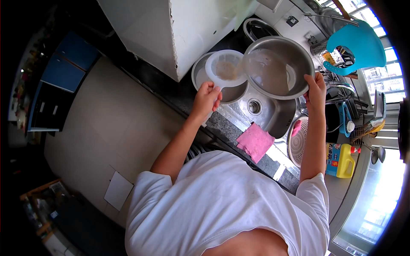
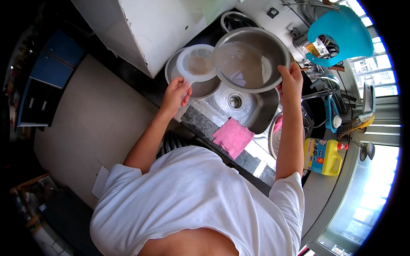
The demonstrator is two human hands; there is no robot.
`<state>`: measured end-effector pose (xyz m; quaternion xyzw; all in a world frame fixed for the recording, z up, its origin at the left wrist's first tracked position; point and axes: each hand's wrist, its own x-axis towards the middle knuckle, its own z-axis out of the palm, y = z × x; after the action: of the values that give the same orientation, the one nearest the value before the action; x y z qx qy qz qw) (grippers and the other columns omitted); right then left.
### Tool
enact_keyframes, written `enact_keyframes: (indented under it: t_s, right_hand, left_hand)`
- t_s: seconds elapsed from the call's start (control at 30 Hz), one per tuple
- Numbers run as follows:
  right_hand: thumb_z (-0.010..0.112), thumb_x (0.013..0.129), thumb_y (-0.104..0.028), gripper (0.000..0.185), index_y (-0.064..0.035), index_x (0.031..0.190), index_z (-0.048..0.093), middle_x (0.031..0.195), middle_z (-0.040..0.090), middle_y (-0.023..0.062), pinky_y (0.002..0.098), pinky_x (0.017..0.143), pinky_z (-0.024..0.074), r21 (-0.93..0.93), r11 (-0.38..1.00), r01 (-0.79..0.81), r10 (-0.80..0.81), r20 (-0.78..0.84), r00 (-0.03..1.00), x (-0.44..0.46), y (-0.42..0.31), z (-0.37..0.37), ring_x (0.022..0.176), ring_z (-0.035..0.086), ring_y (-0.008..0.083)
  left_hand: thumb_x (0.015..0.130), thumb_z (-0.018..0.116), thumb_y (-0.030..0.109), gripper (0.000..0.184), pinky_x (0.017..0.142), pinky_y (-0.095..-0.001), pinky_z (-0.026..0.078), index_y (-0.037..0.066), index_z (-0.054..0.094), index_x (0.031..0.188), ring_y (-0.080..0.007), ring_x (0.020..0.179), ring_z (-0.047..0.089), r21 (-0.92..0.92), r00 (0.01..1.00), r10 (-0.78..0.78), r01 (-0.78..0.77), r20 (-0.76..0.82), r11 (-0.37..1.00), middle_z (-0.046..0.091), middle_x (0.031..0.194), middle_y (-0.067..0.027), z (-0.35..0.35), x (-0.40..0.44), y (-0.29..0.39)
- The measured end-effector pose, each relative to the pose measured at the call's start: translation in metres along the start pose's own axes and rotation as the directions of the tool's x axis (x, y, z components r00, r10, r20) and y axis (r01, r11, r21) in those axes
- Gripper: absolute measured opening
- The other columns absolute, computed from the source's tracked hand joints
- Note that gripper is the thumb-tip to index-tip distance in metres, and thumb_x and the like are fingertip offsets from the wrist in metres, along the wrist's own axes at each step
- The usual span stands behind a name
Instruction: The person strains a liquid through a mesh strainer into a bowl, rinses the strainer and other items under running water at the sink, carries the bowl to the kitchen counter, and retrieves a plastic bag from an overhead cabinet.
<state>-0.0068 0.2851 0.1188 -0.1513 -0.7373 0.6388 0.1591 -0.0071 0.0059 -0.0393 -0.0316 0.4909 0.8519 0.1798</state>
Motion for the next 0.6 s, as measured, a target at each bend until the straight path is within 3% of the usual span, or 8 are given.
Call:
enact_keyframes:
  t_s: [0.33,0.6]
  right_hand:
    - [0.056,0.077,-0.007,0.014,-0.0091,0.071,0.043,0.054,0.046,-0.0019,0.0167,0.032,0.0294,0.011,1.000,0.011,-0.011,-0.007,1.000,0.000,-0.002,0.001,0.038,0.040,0.0037]
    - [0.056,0.077,-0.007,0.012,-0.0088,0.073,0.044,0.054,0.046,-0.0021,0.0164,0.033,0.0296,-0.023,1.000,0.009,-0.009,-0.009,1.000,-0.001,-0.003,0.000,0.038,0.040,0.0036]
  left_hand:
    - [0.086,0.048,0.014,0.015,0.035,-0.0191,0.030,0.002,0.042,0.092,-0.0080,0.044,0.041,-0.046,0.997,-0.063,0.065,0.032,0.997,0.050,0.067,-0.0059,0.002,-0.006,0.011]
    - [0.086,0.046,0.011,0.016,0.033,-0.0178,0.029,0.000,0.041,0.097,-0.0053,0.042,0.041,0.248,1.000,-0.011,0.012,-0.007,0.969,0.051,0.065,-0.0042,0.002,-0.012,0.019]
